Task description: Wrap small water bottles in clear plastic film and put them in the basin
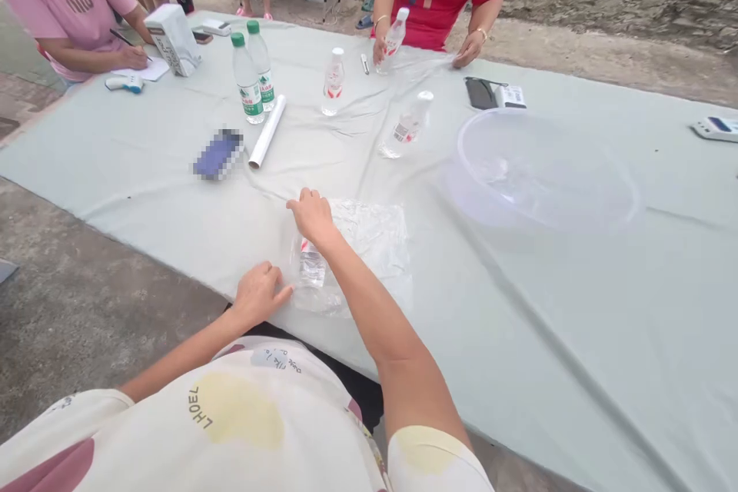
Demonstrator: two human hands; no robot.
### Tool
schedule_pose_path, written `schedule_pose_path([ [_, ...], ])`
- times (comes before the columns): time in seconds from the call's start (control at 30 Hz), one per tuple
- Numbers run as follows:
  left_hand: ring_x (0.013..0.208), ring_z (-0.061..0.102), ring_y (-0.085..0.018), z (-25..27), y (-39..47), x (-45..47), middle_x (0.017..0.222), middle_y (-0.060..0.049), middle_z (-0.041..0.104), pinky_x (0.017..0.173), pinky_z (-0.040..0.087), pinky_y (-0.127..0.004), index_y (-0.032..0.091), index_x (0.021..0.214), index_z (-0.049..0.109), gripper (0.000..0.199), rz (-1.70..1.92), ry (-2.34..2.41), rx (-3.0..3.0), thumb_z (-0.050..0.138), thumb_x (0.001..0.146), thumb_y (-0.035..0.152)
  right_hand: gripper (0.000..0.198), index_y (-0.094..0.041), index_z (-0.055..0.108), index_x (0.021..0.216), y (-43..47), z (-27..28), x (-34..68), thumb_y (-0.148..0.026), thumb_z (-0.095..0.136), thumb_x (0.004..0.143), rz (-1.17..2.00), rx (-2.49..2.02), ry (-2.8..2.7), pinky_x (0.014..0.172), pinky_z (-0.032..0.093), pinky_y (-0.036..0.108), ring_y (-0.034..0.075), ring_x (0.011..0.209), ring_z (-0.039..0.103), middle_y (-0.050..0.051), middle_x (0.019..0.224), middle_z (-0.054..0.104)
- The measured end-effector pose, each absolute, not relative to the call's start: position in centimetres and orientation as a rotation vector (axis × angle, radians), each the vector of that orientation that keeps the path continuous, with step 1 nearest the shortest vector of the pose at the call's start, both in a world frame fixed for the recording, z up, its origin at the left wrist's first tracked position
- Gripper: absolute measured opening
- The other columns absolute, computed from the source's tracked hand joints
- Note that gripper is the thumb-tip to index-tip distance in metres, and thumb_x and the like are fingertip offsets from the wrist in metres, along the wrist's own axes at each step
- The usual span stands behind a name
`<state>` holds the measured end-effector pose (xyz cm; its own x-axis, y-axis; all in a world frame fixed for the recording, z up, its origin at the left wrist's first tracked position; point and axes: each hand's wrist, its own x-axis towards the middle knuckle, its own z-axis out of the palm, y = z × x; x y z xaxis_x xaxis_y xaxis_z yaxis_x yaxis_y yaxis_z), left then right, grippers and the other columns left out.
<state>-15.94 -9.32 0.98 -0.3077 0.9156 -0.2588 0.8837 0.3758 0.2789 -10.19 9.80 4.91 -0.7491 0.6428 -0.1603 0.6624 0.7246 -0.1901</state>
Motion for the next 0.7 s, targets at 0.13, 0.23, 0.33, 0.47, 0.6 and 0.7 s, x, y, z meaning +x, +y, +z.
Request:
schedule_pose_path([
  [0.13, 0.103, 0.062, -0.032, -0.5, -9.4, -13.7, 0.101, -0.014, 0.064, 0.087, 0.047, -0.043, 0.016, 0.097, 0.067, 0.030, 0.064, 2.186, 1.595, 0.056, 0.088, 0.042, 0.038, -0.018, 0.074, 0.105, 10.2, 5.4, -13.5, -0.001, 0.044, 0.089, -0.173, 0.941, 2.737, 0.088, 0.041, 0.039, 0.029, 0.108, 0.062, 0.019, 0.110, 0.068],
  [0.23, 0.104, 0.062, -0.029, -1.8, -8.6, -13.2, 0.101, -0.011, 0.065, 0.087, 0.047, -0.041, 0.019, 0.091, 0.066, 0.016, 0.131, 2.144, 1.590, 0.054, 0.086, 0.028, 0.034, -0.014, 0.075, 0.091, 11.0, 5.6, -13.6, 0.005, 0.048, 0.082, -0.091, 0.898, 2.757, 0.082, 0.041, 0.036, 0.028, 0.101, 0.067, 0.018, 0.098, 0.072],
  [0.33, 0.098, 0.062, -0.024, -2.1, -8.7, -13.1, 0.097, -0.006, 0.064, 0.084, 0.047, -0.037, 0.021, 0.082, 0.059, 0.009, 0.345, 2.156, 1.514, 0.050, 0.081, 0.018, 0.035, -0.014, 0.073, 0.092, 11.5, 5.8, -11.7, 0.006, 0.046, 0.080, -0.079, 0.914, 2.772, 0.072, 0.039, 0.030, 0.025, 0.098, 0.068, 0.016, 0.099, 0.072],
  [0.47, 0.089, 0.060, -0.018, -1.4, -9.1, -13.2, 0.095, -0.004, 0.061, 0.080, 0.048, -0.032, 0.023, 0.075, 0.045, 0.013, 0.674, 2.107, 1.435, 0.044, 0.079, 0.011, 0.034, -0.016, 0.068, 0.099, 11.8, 5.4, -8.3, -0.002, 0.039, 0.089, -0.171, 1.038, 2.802, 0.065, 0.036, 0.027, 0.020, 0.087, 0.068, 0.013, 0.104, 0.069],
  [0.6, 0.090, 0.062, -0.018, -1.2, -9.1, -12.8, 0.103, -0.006, 0.063, 0.082, 0.052, -0.034, 0.024, 0.076, 0.043, 0.017, 0.851, 2.120, 1.465, 0.040, 0.082, 0.009, 0.032, -0.017, 0.065, 0.100, 12.3, 4.0, -4.7, -0.011, 0.034, 0.094, -0.298, 1.177, 2.865, 0.071, 0.041, 0.026, 0.017, 0.088, 0.066, 0.010, 0.102, 0.068],
  [0.7, 0.100, 0.065, -0.018, -1.9, -9.0, -11.9, 0.123, -0.009, 0.062, 0.085, 0.055, -0.034, 0.023, 0.082, 0.050, 0.019, 1.037, 2.064, 1.702, 0.040, 0.087, 0.008, 0.027, -0.017, 0.064, 0.093, 12.5, 1.7, -1.8, -0.014, 0.038, 0.090, -0.526, 1.315, 2.972, 0.077, 0.045, 0.026, 0.017, 0.088, 0.065, 0.007, 0.095, 0.069],
])
